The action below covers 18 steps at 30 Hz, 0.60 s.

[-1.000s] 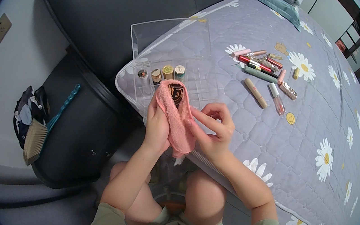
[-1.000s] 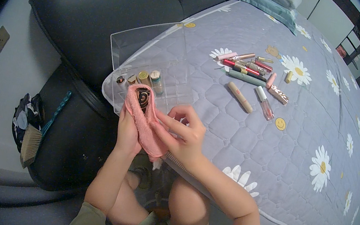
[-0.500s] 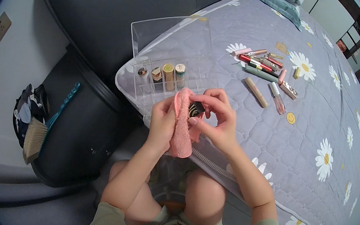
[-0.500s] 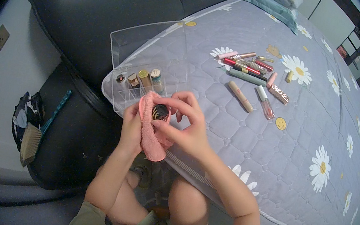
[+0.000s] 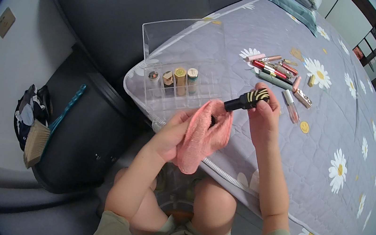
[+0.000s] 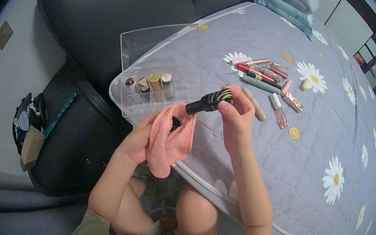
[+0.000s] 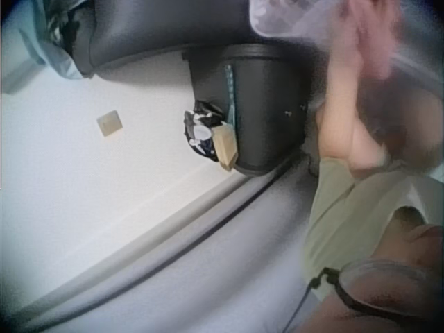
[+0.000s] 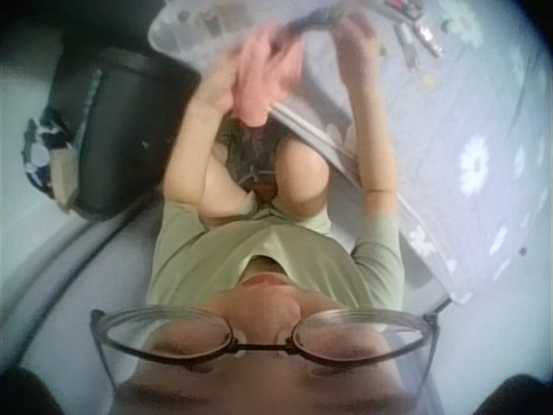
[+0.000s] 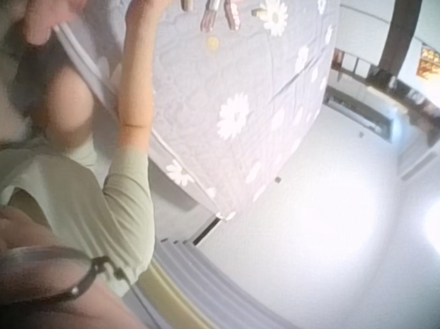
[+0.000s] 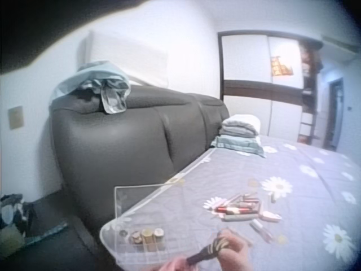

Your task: The person wipes several lipstick tubes and cosmetic containers with a cloth and places them into a clear plastic organizer.

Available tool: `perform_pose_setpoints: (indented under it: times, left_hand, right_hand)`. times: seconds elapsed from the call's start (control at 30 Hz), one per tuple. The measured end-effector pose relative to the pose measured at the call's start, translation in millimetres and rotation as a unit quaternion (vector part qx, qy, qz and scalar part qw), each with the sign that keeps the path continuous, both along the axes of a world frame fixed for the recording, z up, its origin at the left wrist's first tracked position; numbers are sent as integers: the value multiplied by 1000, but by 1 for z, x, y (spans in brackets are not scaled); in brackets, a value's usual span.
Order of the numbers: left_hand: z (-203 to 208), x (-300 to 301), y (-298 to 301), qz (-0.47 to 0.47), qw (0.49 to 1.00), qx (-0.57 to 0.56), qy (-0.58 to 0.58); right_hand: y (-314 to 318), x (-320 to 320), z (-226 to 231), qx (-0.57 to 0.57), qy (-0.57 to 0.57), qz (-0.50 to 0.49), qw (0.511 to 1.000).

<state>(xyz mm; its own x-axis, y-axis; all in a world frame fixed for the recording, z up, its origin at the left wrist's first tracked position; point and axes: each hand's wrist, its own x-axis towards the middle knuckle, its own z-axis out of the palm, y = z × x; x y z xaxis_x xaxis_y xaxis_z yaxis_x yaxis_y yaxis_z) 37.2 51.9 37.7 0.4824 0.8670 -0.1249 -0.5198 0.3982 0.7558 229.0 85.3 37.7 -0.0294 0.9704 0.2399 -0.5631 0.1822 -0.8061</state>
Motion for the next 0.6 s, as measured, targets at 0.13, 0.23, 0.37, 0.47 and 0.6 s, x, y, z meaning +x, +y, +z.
perform_pose_setpoints:
  times: [0.13, 0.23, 0.37, 0.47, 0.6]
  left_hand:
    - [11, 16, -4, 16, 997, 77, 6]
    - [14, 18, -5, 27, 996, 76, 37]
    - [13, 20, -9, 56, 995, 74, 46]
    - [5, 21, -10, 113, 985, 123, 52]
    - [5, 14, -11, 101, 979, 169, 58]
  right_hand:
    - [-6, -4, 8, -13, 17, 11, 1000]
    - [-8, -5, 10, -13, 27, 31, 999]
    - [-11, -5, 15, 12, 12, 49, 999]
    - [-13, -6, 15, 28, -6, 66, 997]
    - [-17, -12, 16, 17, 5, 79, 997]
